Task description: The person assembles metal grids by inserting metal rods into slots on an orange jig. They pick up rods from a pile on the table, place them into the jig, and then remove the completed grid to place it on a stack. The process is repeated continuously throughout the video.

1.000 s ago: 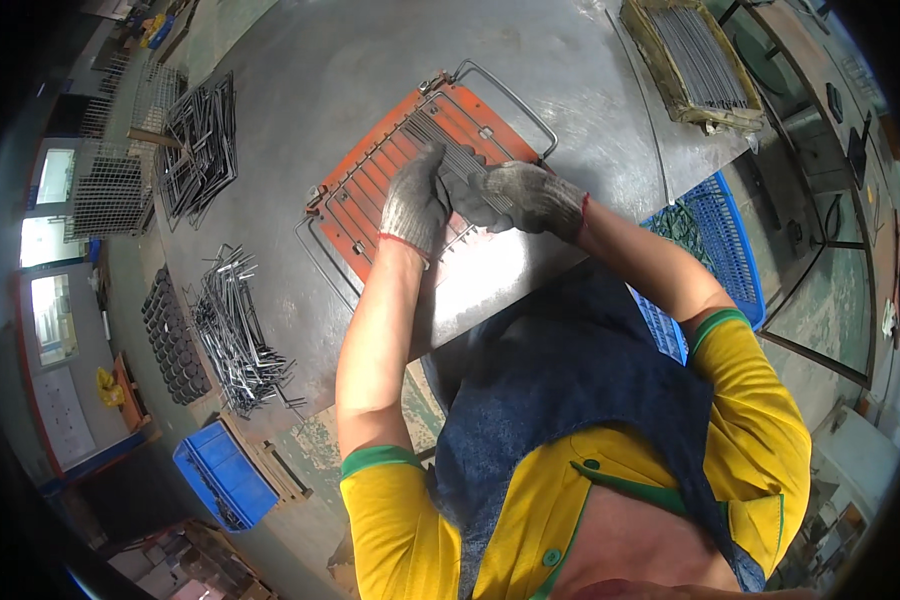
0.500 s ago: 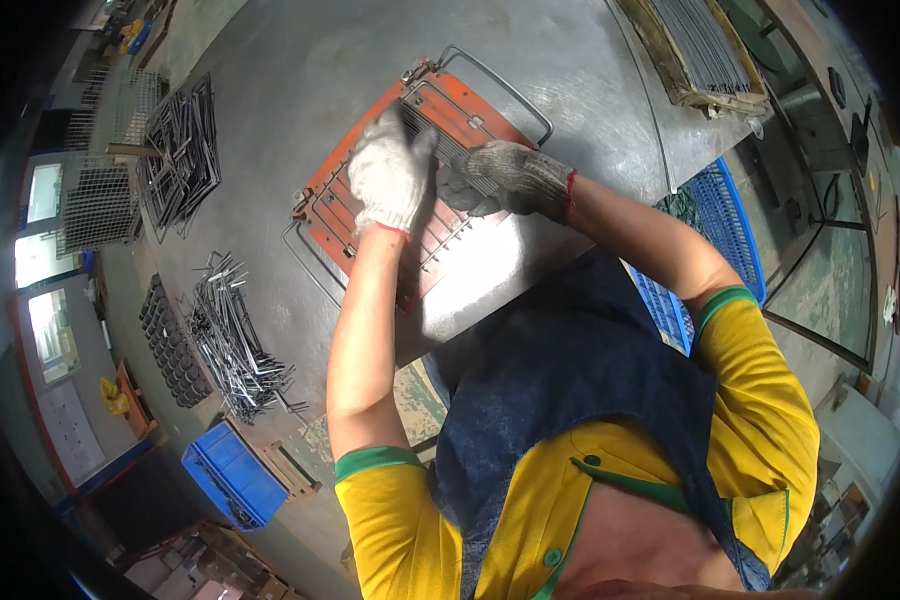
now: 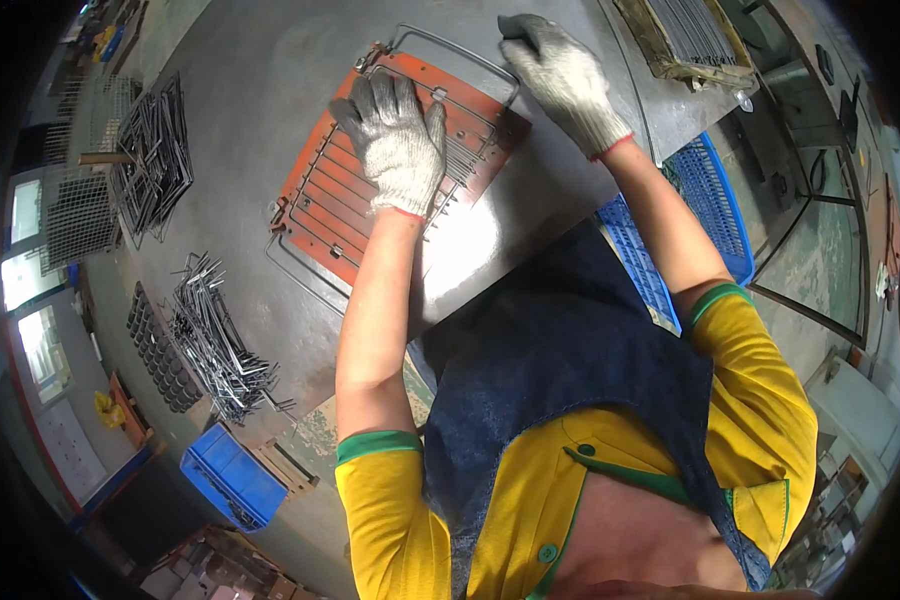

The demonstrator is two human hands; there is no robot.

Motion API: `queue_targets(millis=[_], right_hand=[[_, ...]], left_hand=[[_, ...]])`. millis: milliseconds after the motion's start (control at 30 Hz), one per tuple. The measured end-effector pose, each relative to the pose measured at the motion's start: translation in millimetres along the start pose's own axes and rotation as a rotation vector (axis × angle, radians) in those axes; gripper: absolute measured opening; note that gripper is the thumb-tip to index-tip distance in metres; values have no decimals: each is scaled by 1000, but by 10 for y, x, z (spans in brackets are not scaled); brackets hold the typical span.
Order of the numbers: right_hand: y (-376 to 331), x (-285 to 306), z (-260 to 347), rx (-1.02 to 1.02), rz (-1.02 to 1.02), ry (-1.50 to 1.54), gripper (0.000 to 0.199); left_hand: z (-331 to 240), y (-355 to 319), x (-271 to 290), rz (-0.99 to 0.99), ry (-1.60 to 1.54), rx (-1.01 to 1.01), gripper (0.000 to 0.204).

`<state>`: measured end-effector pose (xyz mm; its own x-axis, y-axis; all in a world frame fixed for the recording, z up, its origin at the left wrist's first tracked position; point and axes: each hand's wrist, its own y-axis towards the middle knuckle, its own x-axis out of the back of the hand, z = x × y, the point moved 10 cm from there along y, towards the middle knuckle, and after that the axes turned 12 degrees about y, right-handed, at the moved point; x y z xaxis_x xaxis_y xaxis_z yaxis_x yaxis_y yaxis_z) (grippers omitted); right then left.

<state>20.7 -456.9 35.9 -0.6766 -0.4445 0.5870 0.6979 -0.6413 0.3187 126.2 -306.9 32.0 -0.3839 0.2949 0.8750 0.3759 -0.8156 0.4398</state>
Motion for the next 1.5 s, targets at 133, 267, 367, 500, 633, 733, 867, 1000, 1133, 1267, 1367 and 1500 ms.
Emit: queue_targets(millis=[133, 267, 367, 500, 633, 733, 867, 1000, 1133, 1267, 1367, 1500], right_hand=[[-59, -764, -529, -307, 335, 281, 47], [-39, -768, -545, -263, 299, 217, 41], [-81, -767, -574, -245, 268, 188, 39], [-271, -719, -424, 261, 7, -24, 24], [-391, -644, -343, 200, -9, -15, 27], [-379, -595, -351, 136, -1, 37, 29], [-359, -634, -376, 124, 16, 59, 30], [-429, -644, -196, 413, 9, -203, 24], [-334, -615, -415, -15, 74, 142, 37], [-324, -614, -589, -132, 55, 149, 38], [-324, -605, -555, -141, 58, 226, 36], [-353, -611, -506, -274, 121, 285, 36]], left_hand=[[-4, -53, -210, -116, -121, -103, 36], [-16, 21, -234, -38, -179, -91, 38], [-46, 36, -282, 61, -153, -39, 46], [-72, -39, -235, 64, -106, -91, 49], [144, -364, -16, 134, -120, -135, 49], [349, -633, 78, 202, -74, -134, 49], [599, -854, 176, 229, 20, -113, 52], [410, -555, 478, 21, -131, -49, 50], [287, -745, 133, 111, -85, -248, 54], [576, -1036, 282, 230, -84, -240, 53], [787, -1250, 323, 371, -40, -233, 53], [1091, -1552, 293, 476, 2, -202, 54]])
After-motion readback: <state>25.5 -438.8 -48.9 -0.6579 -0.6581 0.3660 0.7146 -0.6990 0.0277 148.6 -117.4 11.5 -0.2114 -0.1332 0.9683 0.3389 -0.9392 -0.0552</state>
